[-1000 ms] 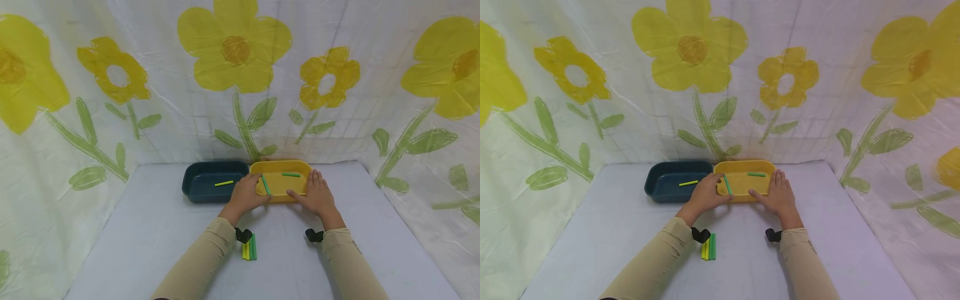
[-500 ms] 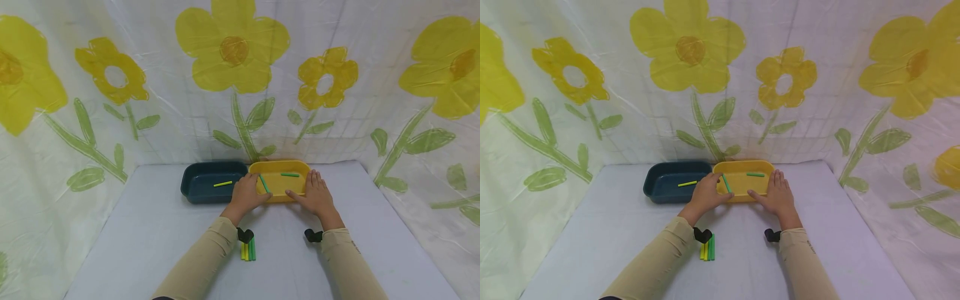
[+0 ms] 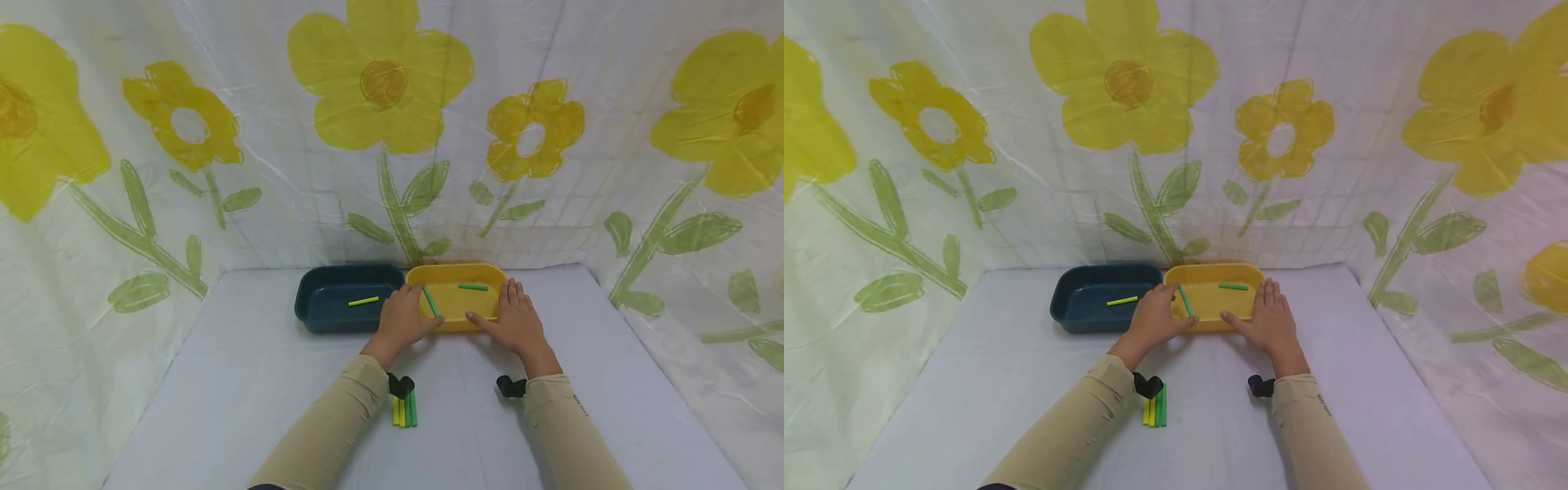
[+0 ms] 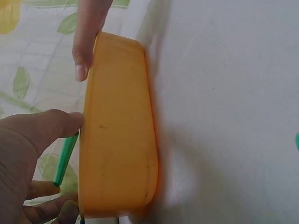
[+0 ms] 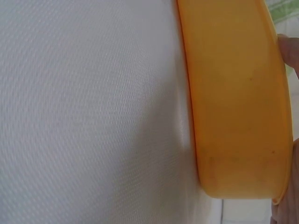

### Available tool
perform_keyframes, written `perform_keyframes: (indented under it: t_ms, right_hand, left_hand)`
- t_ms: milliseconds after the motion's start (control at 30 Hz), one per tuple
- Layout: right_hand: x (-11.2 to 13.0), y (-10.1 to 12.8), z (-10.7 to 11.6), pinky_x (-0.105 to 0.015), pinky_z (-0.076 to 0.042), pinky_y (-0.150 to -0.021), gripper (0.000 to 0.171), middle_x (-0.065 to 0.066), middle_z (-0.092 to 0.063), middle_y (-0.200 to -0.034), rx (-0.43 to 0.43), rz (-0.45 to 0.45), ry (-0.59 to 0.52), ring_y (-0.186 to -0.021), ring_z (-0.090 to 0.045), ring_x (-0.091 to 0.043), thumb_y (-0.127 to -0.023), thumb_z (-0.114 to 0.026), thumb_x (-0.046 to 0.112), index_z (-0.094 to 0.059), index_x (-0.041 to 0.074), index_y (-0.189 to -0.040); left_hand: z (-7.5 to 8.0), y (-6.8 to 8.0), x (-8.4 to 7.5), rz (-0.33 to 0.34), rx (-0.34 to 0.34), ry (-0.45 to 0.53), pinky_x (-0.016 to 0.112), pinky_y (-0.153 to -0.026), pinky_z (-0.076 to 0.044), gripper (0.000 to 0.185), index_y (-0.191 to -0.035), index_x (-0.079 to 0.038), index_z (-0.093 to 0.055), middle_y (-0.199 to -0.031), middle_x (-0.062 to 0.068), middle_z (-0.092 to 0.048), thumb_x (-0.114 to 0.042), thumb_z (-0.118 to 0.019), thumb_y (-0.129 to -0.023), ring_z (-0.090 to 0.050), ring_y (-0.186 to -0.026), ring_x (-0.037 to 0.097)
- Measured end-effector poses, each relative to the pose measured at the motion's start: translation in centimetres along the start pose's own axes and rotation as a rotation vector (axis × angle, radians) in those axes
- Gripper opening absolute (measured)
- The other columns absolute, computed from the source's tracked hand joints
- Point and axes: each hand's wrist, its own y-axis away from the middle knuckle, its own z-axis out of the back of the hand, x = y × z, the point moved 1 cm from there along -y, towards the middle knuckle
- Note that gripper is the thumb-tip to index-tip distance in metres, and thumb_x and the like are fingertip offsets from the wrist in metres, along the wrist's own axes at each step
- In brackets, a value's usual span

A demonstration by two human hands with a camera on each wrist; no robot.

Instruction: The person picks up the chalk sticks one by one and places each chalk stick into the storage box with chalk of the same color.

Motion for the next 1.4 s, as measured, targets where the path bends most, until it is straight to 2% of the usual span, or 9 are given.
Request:
perform_keyframes:
  t_ms: [300, 433, 667, 900, 1100, 1267, 1400]
  right_hand:
    - [-0.1, -0.1, -0.2, -0.063, -0.002, -0.133, 0.131, -0.033, 0.006, -0.174, -0.012, 0.005, 0.007, -0.163, 0.004, -0.050, -0.093, -0.041, 0.089, 0.003, -0.013, -0.164]
    - [-0.1, -0.1, -0.2, -0.063, -0.003, -0.133, 0.131, -0.033, 0.005, -0.174, -0.014, 0.008, 0.013, -0.163, 0.003, -0.050, -0.093, -0.040, 0.089, 0.003, -0.013, -0.164]
    - [-0.1, -0.1, -0.2, -0.063, -0.003, -0.133, 0.131, -0.033, 0.004, -0.174, -0.016, 0.006, 0.012, -0.163, 0.003, -0.051, -0.093, -0.040, 0.089, 0.003, -0.013, -0.164]
    - [0.1, 0.0, 0.0, -0.063, -0.003, -0.132, 0.131, -0.033, 0.004, -0.174, -0.008, 0.006, 0.010, -0.163, 0.003, -0.051, -0.094, -0.040, 0.089, 0.003, -0.013, -0.164]
    - [0.1, 0.1, 0.0, -0.063, -0.002, -0.133, 0.131, -0.033, 0.005, -0.174, -0.004, 0.004, 0.005, -0.163, 0.003, -0.050, -0.093, -0.040, 0.089, 0.004, -0.013, -0.164]
    - [0.0, 0.0, 0.0, -0.063, -0.001, -0.133, 0.132, -0.033, 0.007, -0.174, -0.002, 0.005, 0.005, -0.163, 0.004, -0.050, -0.093, -0.041, 0.089, 0.004, -0.013, -0.164]
    - [0.0, 0.0, 0.0, -0.063, -0.002, -0.133, 0.131, -0.033, 0.005, -0.174, -0.003, 0.011, 0.010, -0.163, 0.004, -0.051, -0.094, -0.041, 0.088, 0.003, -0.013, -0.164]
  left_hand:
    - [-0.1, 0.0, 0.1, -0.010, -0.011, 0.005, 0.061, -0.108, -0.051, 0.082, -0.154, -0.005, -0.054, -0.143, 0.018, -0.062, -0.049, -0.081, -0.091, -0.062, -0.125, 0.041]
    - [0.1, 0.2, 0.1, -0.038, -0.020, 0.022, 0.057, -0.105, -0.053, 0.080, -0.152, -0.006, -0.055, -0.138, 0.016, -0.064, -0.050, -0.081, -0.091, -0.064, -0.121, 0.037]
    - [0.7, 1.2, 0.2, -0.094, -0.010, 0.112, 0.051, -0.102, -0.056, 0.075, -0.153, -0.008, -0.056, -0.136, 0.014, -0.065, -0.044, -0.081, -0.091, -0.066, -0.120, 0.031]
    - [1.5, 3.1, 0.8, -0.158, 0.032, 0.226, 0.046, -0.105, -0.056, 0.071, -0.155, -0.012, -0.053, -0.139, 0.009, -0.062, -0.039, -0.079, -0.094, -0.063, -0.127, 0.030]
    - [2.0, 5.4, 1.4, -0.145, 0.086, 0.301, 0.044, -0.105, -0.055, 0.070, -0.155, -0.013, -0.053, -0.136, 0.010, -0.062, -0.040, -0.079, -0.096, -0.062, -0.125, 0.030]
    - [2.5, 7.2, 1.9, -0.121, 0.099, 0.282, 0.040, -0.098, -0.056, 0.066, -0.152, -0.014, -0.057, -0.131, 0.004, -0.063, -0.041, -0.079, -0.097, -0.064, -0.118, 0.025]
    - [2.8, 8.4, 2.4, -0.127, 0.117, 0.249, 0.038, -0.095, -0.057, 0.061, -0.146, -0.013, -0.062, -0.127, 0.002, -0.065, -0.044, -0.079, -0.096, -0.065, -0.116, 0.023]
